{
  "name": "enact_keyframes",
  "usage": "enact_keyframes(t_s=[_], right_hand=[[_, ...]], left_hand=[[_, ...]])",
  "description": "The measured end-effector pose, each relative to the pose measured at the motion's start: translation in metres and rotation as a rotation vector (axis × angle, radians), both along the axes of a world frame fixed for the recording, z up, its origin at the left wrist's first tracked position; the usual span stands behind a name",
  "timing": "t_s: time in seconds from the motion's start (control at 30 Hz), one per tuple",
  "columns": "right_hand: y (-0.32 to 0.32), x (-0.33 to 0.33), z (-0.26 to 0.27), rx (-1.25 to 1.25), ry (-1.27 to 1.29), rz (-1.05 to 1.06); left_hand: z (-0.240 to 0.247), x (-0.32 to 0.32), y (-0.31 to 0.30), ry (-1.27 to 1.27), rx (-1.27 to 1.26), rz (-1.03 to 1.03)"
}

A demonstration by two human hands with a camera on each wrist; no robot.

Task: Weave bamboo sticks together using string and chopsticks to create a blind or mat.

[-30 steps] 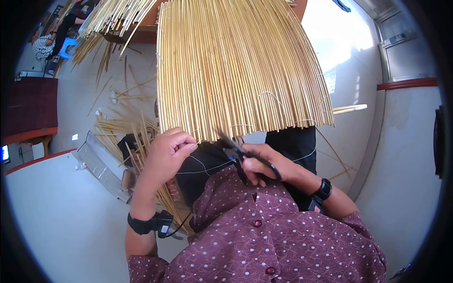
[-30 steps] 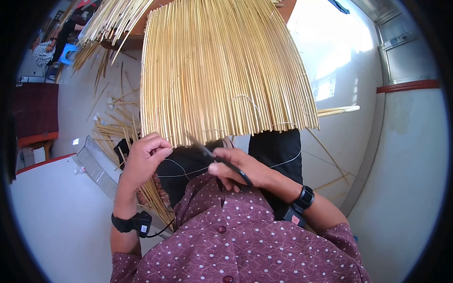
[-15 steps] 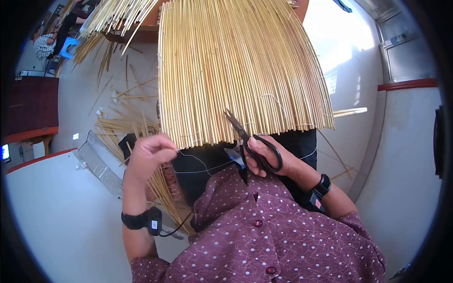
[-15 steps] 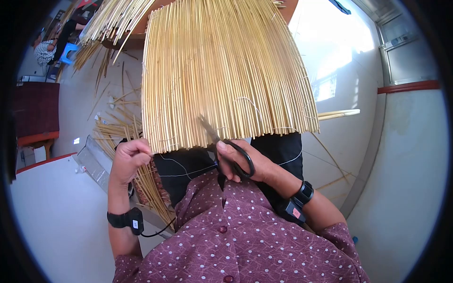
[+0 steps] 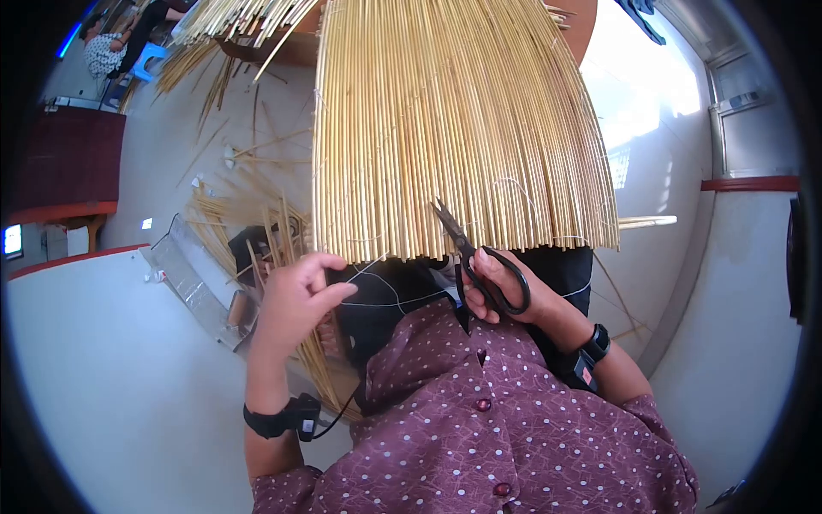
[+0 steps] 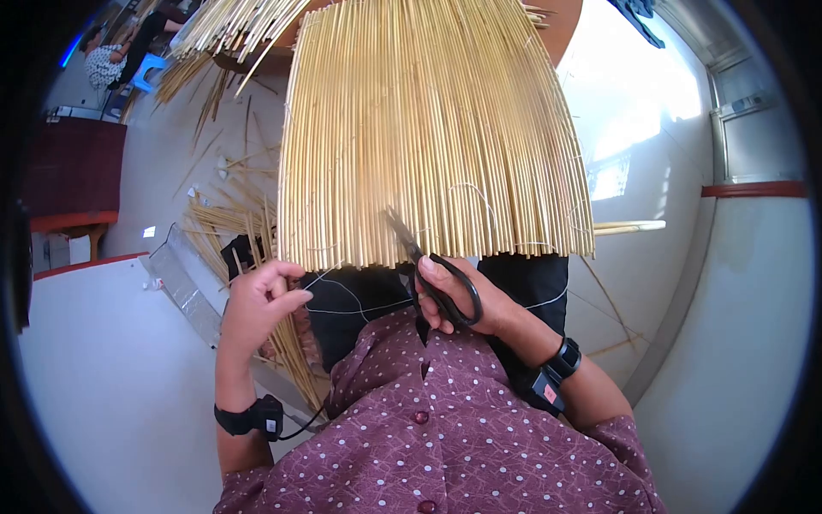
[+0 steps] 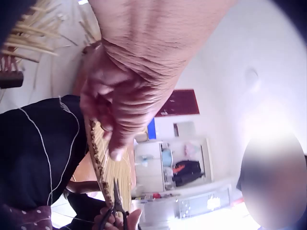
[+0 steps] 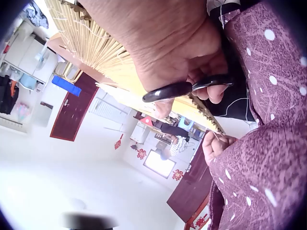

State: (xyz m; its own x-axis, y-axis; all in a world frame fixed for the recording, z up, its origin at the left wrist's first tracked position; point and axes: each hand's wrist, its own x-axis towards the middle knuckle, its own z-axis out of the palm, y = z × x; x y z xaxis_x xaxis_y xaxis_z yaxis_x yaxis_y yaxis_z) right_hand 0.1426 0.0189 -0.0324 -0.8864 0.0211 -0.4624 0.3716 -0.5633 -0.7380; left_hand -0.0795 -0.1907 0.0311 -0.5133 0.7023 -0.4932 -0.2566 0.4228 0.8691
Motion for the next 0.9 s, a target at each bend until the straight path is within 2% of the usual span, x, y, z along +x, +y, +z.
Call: enact_keyframes(t_s=[0.07, 0.1, 0.13, 0.23, 0.27, 0.33, 0.37, 0.43, 0.47, 0.53, 0.57, 0.6, 0.67, 0.7, 0.77, 0.8, 0.83, 0.87, 0.9], right_hand=[[0.0, -0.001, -0.001, 0.007, -0.016, -0.006], [0.0, -0.001, 0.001, 0.015, -0.012, 0.002], [0.0, -0.001, 0.001, 0.015, -0.005, 0.004], [0.002, 0.001, -0.001, -0.027, -0.018, 0.019], [0.001, 0.001, -0.002, -0.042, -0.015, -0.012], [0.0, 0.003, -0.004, -0.057, -0.012, -0.046], [0.001, 0.003, -0.004, -0.029, -0.009, -0.039], [0.002, 0.003, -0.002, 0.014, -0.01, -0.05], [0.004, 0.005, -0.001, 0.013, -0.009, -0.052], [0.011, 0.01, -0.001, 0.094, 0.03, 0.105], [0.009, 0.015, 0.001, 0.096, 0.025, 0.155], [0.007, 0.02, 0.0, 0.09, 0.061, 0.158], [0.007, 0.028, 0.005, 0.105, 0.071, 0.135], [0.007, 0.031, 0.002, 0.105, 0.062, 0.127], [0.007, 0.035, 0.002, 0.084, 0.049, 0.075], [0.007, 0.038, -0.001, 0.09, 0.04, 0.063], [0.007, 0.034, -0.003, 0.081, 0.062, 0.081], [0.008, 0.041, -0.001, 0.085, 0.059, 0.063], [0.01, 0.046, -0.002, 0.058, 0.057, 0.07]], left_hand=[[0.019, 0.013, 0.014, 0.626, -0.306, -0.332], [0.01, 0.011, 0.01, 0.698, -0.171, -0.403], [0.005, 0.011, 0.007, 0.705, -0.172, -0.399], [-0.005, -0.004, -0.006, 0.096, -0.029, -0.332], [-0.014, -0.012, -0.015, 0.102, -0.03, -0.332], [-0.04, -0.023, -0.033, -0.561, 0.872, 0.098], [-0.043, -0.027, -0.042, -0.56, 0.873, 0.096], [-0.046, -0.033, -0.059, -0.652, 0.944, 0.275], [-0.051, -0.041, -0.072, -0.652, 0.942, 0.273], [-0.077, -0.064, -0.112, -0.525, 0.794, 0.521], [-0.099, -0.08, -0.146, -0.206, 0.182, 0.871], [-0.095, -0.073, -0.143, -0.212, 0.178, 0.869], [-0.093, -0.059, -0.131, 0.751, -0.243, 0.753], [-0.068, -0.038, -0.103, 0.909, -0.277, 0.614], [-0.021, 0.007, -0.036, 1.168, -0.169, 0.262], [-0.015, 0.022, -0.013, 1.213, -0.062, 0.093], [-0.007, 0.028, -0.002, 1.223, -0.067, 0.089], [-0.008, 0.045, 0.029, 1.205, 0.114, -0.247], [-0.009, 0.052, 0.049, 1.153, 0.19, -0.325]])
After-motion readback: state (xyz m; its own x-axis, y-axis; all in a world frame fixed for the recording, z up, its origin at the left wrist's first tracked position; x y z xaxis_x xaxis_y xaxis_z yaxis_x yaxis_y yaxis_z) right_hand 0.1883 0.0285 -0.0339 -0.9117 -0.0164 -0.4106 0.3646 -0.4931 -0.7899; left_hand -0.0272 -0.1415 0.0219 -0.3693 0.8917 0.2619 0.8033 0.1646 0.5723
